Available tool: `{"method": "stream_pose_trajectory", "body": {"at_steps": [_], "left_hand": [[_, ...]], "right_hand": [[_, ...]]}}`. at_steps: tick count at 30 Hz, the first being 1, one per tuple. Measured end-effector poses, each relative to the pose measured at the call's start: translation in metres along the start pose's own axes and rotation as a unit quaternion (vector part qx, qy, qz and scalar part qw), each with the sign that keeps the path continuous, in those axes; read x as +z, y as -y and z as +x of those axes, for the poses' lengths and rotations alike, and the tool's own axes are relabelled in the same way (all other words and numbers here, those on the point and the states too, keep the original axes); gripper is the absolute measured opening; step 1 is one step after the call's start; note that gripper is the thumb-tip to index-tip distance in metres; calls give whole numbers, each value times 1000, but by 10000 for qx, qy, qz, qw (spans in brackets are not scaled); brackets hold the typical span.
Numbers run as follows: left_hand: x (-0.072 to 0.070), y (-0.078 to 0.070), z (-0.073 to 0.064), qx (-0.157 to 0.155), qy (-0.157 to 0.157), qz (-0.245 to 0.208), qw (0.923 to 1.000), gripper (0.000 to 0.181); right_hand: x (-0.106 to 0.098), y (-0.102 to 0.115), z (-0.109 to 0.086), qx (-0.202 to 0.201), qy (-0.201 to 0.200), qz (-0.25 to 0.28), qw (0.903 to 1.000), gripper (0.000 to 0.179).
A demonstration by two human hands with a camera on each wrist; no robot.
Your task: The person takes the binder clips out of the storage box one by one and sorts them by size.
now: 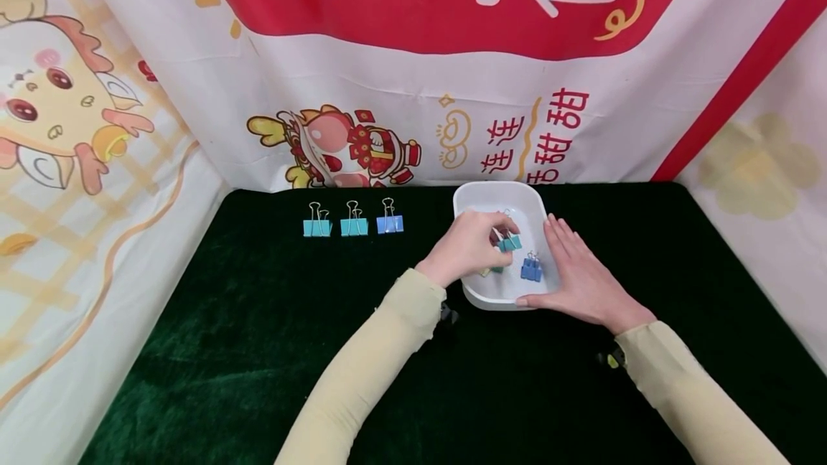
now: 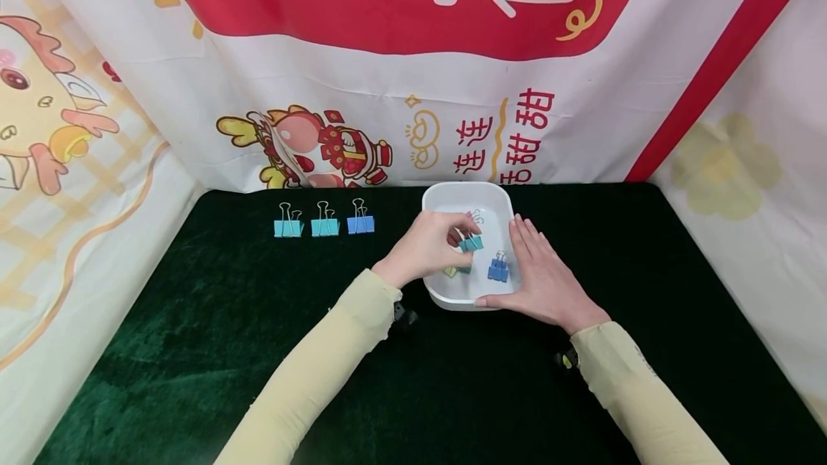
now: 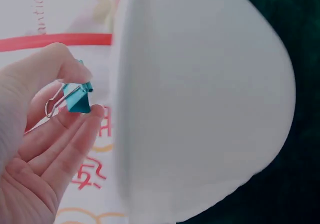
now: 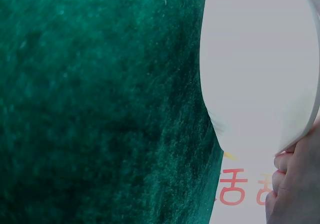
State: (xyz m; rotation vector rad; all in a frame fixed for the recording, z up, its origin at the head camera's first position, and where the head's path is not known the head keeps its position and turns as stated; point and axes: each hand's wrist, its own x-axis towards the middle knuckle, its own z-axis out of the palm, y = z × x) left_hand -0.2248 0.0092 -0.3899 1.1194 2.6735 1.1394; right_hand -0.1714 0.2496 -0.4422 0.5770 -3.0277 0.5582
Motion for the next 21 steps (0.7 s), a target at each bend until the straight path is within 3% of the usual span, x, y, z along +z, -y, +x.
{"method": "stream_pose_trajectory", "body": {"at_steps": [9, 16, 21], "left_hand": [[-27, 13, -16, 128, -518, -609, 9967, 36], [-46, 30, -33, -274, -675, -1008, 9922, 38], [-60, 46, -48, -338, -900, -1014, 9902, 35]], "right_hand": [[0, 0, 1, 200, 129, 42, 9997, 137], [0, 0, 1, 253, 187, 18, 9995, 138], [0, 1, 0, 185, 103, 40, 9998, 138]]}}
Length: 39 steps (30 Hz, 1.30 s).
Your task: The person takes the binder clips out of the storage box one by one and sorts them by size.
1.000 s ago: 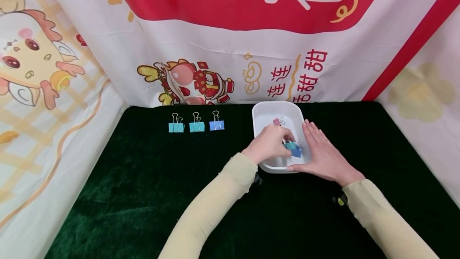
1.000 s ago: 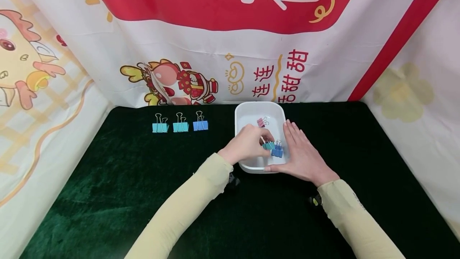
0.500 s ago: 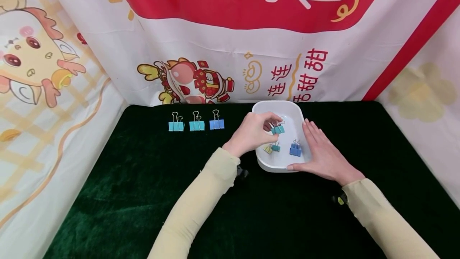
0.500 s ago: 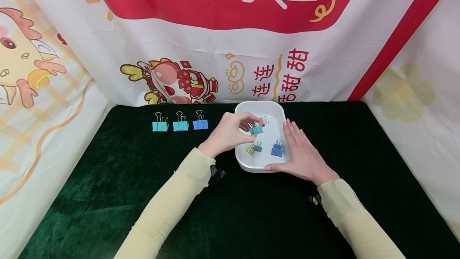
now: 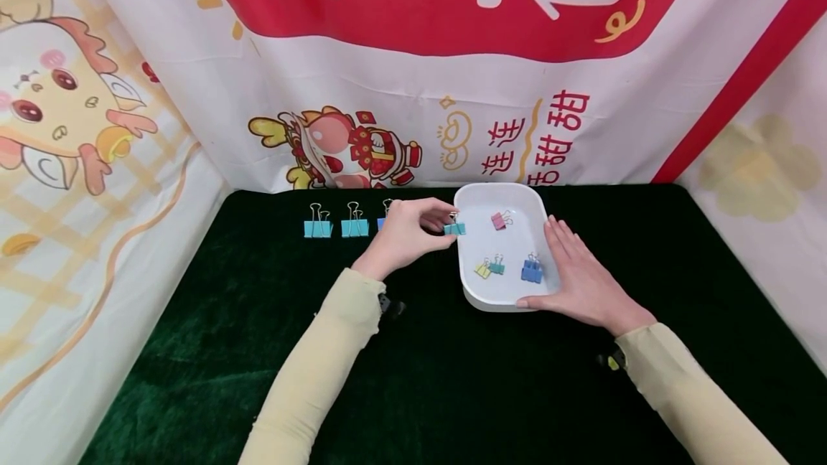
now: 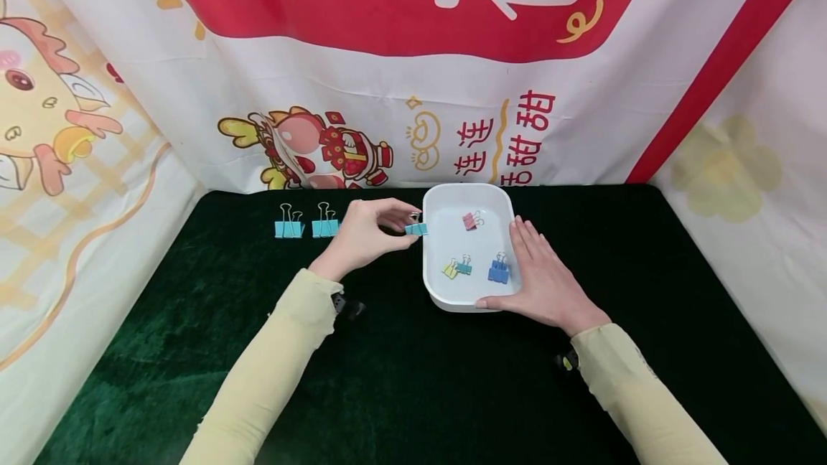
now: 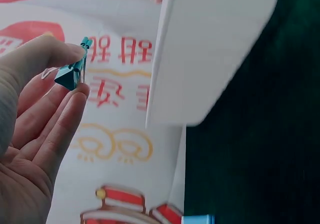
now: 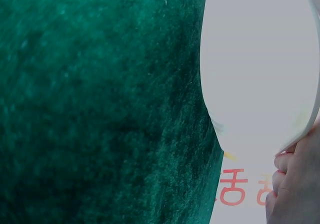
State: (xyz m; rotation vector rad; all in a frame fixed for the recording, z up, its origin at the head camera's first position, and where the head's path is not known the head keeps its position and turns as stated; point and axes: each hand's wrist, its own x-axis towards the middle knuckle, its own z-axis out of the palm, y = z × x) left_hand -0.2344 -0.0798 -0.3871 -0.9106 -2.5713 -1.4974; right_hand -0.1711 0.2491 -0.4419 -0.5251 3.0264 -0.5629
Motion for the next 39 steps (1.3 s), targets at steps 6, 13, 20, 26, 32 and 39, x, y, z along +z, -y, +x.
{"method": "stream_pose_trajectory", "body": {"at_steps": [6, 13, 20, 26, 32, 39], "left_hand": [[-27, 18, -16, -174, -227, 209, 9994, 33], [-48, 38, -31, -728, -190, 435, 9962, 33], [-47, 65, -40, -1089, -13, 249, 9937, 33], [-44, 87, -44, -1467, 275, 377, 9881, 33], [-44, 98, -43, -1573, 629, 572, 9839, 33], [-45, 100, -38, -1528, 833, 842, 9811, 32]], "right_hand": [[-1, 1, -1, -4, -1, -64, 10000, 138], [-2, 0, -1, -40, -22, -51, 10000, 139], [-1, 0, 0, 41, 42, -30, 10000, 138], [1, -1, 0, 68, 80, -70, 9999, 139], [0, 0, 0, 64, 84, -89, 9999, 139], [-1, 1, 0, 73, 134, -99, 9998, 140]]}}
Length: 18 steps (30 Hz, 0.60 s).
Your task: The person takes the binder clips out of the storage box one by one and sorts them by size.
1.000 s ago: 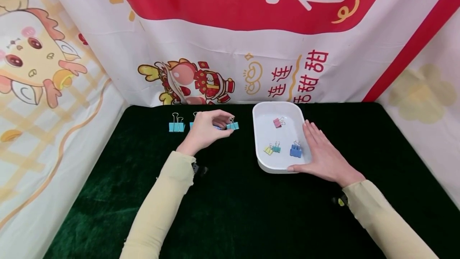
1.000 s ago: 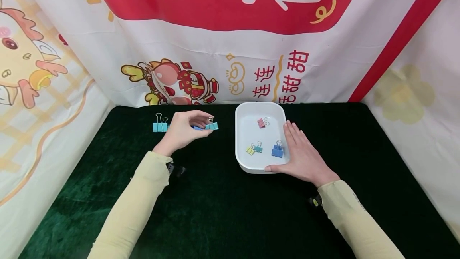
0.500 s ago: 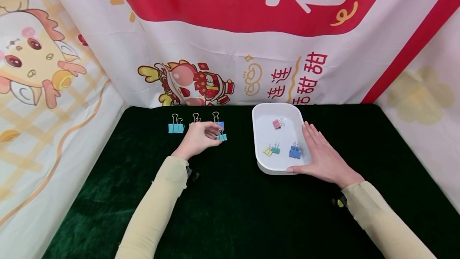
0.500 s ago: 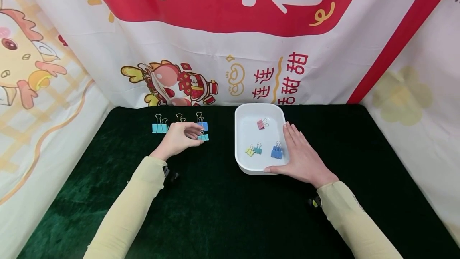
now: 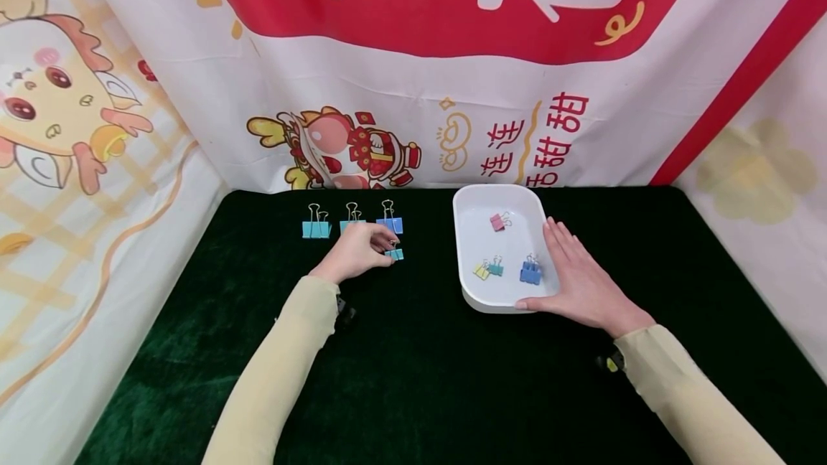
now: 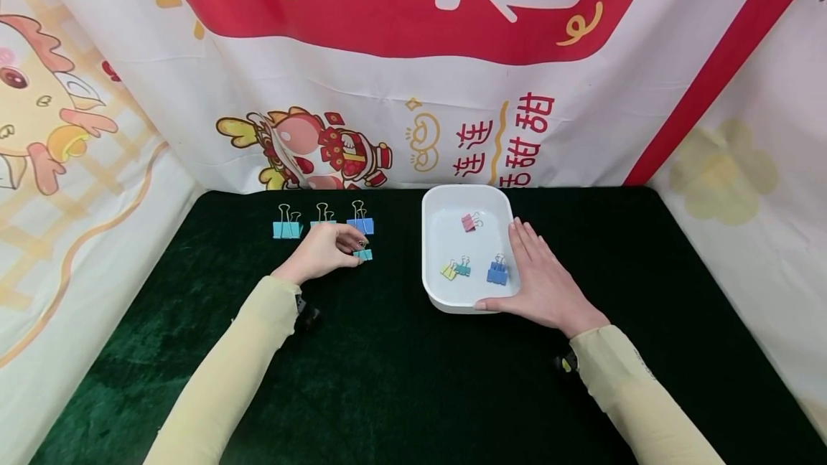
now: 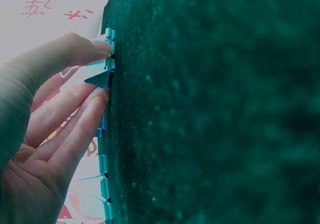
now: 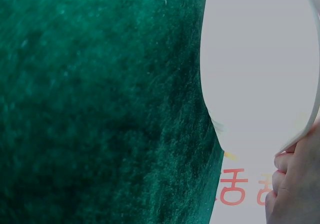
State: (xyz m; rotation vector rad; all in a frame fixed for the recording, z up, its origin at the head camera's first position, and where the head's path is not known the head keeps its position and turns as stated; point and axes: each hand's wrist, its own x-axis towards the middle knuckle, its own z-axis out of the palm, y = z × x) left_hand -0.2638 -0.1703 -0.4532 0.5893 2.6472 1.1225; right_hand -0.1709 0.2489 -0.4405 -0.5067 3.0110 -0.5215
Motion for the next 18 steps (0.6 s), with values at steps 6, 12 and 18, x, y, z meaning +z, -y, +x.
{"method": "stream_pose_trajectory", "body": {"at_steps": [6, 12, 18], "left_hand": [[0, -2, 1, 76, 134, 187, 9997, 34], [1, -3, 2, 108, 172, 307, 9993, 40], [-3, -10, -2, 93, 96, 329, 9994, 49]], "right_hand": [[0, 0, -1, 4, -4, -5, 10000, 141], [-1, 1, -1, 26, 13, -9, 10000, 141], [-1, 1, -1, 23, 18, 10, 10000, 140]]}}
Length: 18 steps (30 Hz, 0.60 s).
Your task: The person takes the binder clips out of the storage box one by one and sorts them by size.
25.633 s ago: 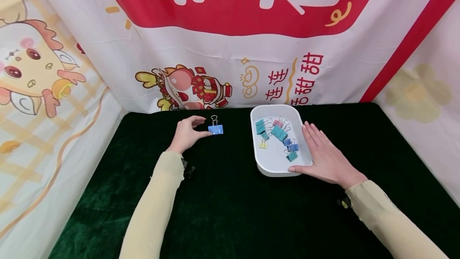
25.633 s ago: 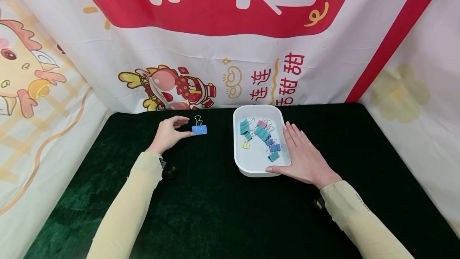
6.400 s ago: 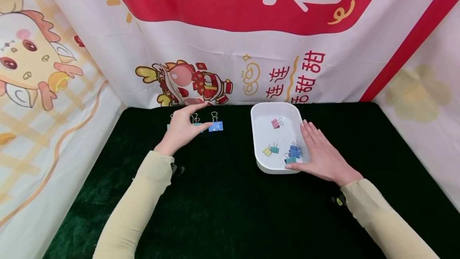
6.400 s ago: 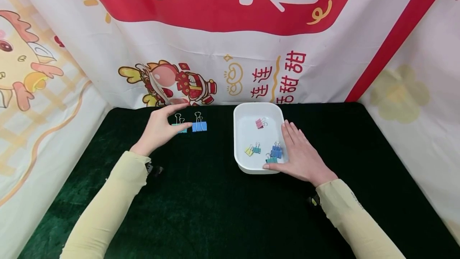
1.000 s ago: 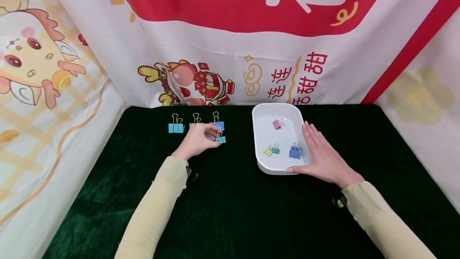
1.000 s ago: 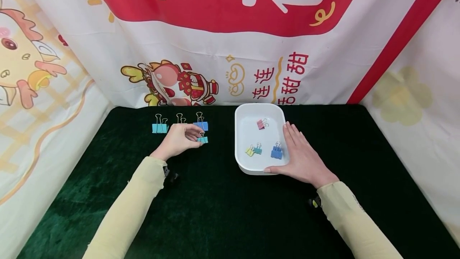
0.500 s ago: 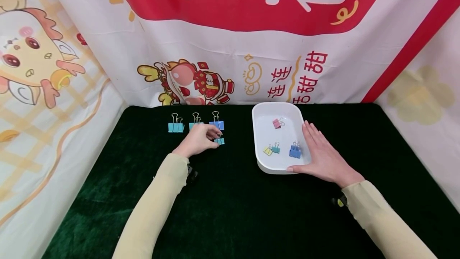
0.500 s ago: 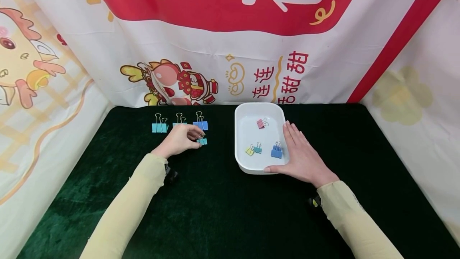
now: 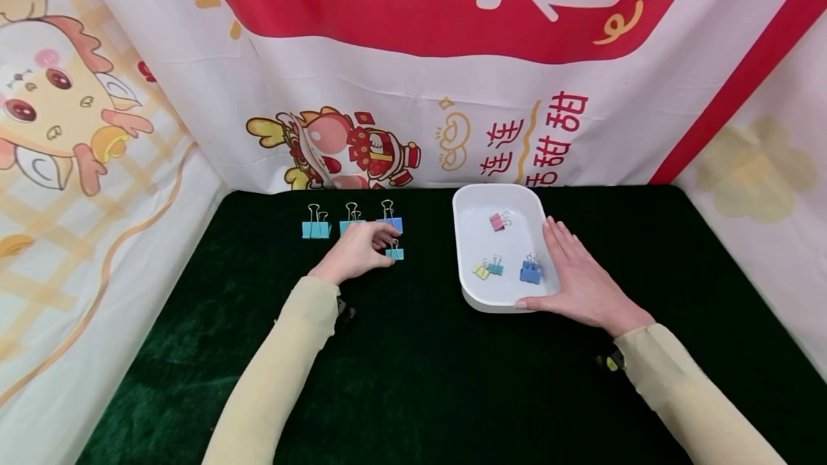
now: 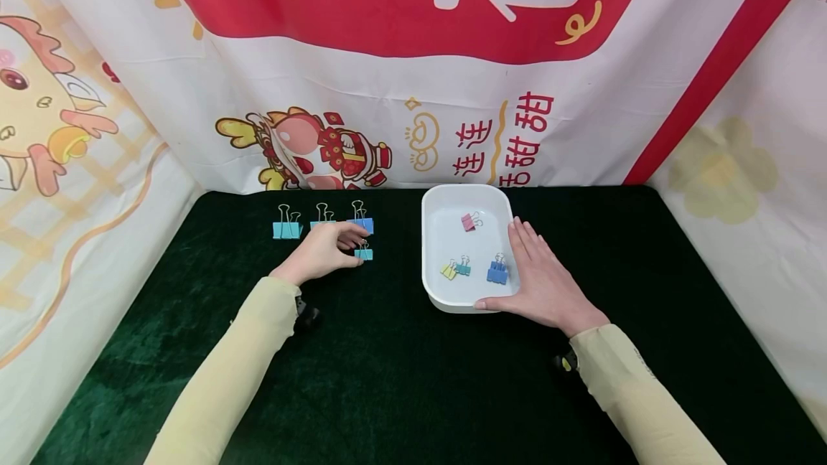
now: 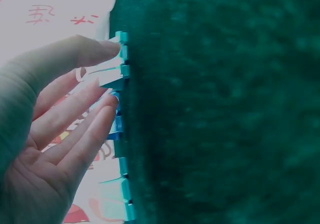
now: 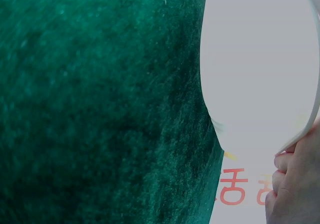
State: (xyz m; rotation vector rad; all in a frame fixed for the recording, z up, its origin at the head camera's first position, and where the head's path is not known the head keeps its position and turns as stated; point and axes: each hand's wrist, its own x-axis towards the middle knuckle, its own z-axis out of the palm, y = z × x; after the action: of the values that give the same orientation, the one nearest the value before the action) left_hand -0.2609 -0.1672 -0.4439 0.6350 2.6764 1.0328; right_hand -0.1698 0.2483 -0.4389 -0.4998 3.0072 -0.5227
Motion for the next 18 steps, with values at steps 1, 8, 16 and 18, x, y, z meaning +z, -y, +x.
{"method": "stream_pose_trajectory", "body": {"at_steps": [1, 8, 16, 18], "left_hand": [[-2, -2, -1, 14, -24, -29, 10000, 50], [-16, -23, -8, 224, -335, -307, 9987, 47], [-12, -54, -7, 575, -641, -448, 9953, 44], [-9, -61, -5, 711, -669, -530, 9938, 44]], "right_hand": [[0, 0, 0, -2, -1, -4, 10000, 140], [0, 1, -1, 2, 5, -3, 10000, 141], [0, 0, 0, 22, 34, 31, 10000, 141], [0, 0, 1, 24, 29, 22, 10000, 141]]}}
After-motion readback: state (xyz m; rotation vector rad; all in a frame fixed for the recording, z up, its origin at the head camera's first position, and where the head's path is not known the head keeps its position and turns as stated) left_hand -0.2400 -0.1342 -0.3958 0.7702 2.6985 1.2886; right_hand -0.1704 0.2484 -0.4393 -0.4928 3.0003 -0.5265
